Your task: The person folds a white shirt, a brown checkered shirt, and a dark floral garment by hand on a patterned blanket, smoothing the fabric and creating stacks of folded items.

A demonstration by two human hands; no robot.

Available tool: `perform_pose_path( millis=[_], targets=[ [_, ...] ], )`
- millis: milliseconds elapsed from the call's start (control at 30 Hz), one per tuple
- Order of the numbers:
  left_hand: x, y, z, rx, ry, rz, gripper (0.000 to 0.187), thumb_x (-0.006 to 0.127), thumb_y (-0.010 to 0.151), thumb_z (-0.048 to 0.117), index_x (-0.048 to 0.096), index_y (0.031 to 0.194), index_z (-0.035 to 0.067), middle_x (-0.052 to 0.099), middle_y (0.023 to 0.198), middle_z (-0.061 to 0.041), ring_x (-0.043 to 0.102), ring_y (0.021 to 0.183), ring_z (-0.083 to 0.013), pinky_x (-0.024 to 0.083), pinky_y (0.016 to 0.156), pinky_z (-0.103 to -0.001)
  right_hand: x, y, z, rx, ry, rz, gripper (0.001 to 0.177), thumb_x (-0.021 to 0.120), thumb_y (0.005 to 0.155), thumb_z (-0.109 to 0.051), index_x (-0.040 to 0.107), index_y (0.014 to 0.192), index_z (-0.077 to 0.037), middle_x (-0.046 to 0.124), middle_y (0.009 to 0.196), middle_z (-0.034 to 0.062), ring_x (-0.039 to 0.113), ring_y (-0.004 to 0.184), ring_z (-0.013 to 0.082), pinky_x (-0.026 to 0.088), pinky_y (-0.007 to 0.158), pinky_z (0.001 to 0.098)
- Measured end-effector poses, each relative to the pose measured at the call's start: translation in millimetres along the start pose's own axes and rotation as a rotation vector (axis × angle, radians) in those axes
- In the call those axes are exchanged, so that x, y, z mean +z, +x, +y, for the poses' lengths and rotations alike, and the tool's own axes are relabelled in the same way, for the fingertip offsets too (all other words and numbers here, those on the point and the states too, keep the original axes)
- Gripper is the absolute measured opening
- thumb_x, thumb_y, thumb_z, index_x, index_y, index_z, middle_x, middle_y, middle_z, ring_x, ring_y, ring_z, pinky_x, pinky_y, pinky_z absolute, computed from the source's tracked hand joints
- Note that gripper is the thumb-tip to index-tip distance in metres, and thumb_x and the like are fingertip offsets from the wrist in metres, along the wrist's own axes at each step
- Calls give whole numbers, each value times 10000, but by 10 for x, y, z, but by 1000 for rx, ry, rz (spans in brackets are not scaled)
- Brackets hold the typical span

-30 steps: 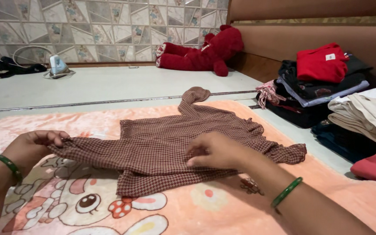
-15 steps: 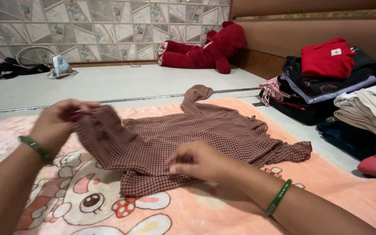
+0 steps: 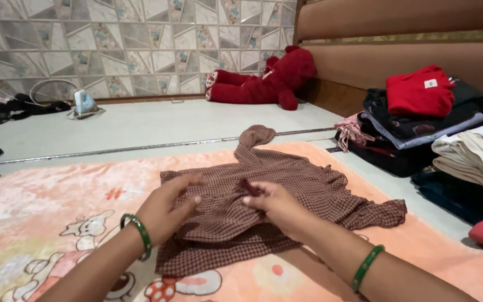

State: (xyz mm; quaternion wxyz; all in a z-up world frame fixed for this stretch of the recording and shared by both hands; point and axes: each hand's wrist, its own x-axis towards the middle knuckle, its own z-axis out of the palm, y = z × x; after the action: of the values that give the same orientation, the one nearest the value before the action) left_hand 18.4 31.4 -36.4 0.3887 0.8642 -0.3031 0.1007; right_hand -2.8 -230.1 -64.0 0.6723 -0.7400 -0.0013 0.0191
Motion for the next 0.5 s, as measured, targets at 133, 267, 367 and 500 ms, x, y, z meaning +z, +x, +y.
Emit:
perform_pose_path(
  millis=[133,267,367,500],
  targets=[
    [-35,-109,238,-51,196,-96,343,687,864,432,705,1082,167,664,1201,-35,653,1151,-195,514,1015,-376,-90,-31,-84,126,21,82,333,616,941,-104,630,1261,-12,721,975,59,678,802,147,594,674,290],
    [-59,-200,529,-19,370,-258,414,785,754,451,631,945,118,586,1025,-65,633,1004,-246,532,889,-395,-40,-158,-117,99,-183,134,538,648,936,-59,532,1437,-216,641,980,68,611,767,140,523,635,290],
    [-50,-209,562,44,473,-392,361,780,738,346,593,947,119,573,994,-75,617,997,-271,520,868,-415,-47,-201,-198,4,-261,100,607,627,935,-62,527,1482,-306,643,982,79,585,744,127,508,609,279],
    [-44,-186,435,75,491,-463,225,714,742,178,596,916,100,607,986,-79,629,984,-282,525,855,-424,-96,-195,-212,-81,-424,154,620,619,937,-65,533,1483,-346,659,1146,38,603,809,126,545,674,270]
  ],
)
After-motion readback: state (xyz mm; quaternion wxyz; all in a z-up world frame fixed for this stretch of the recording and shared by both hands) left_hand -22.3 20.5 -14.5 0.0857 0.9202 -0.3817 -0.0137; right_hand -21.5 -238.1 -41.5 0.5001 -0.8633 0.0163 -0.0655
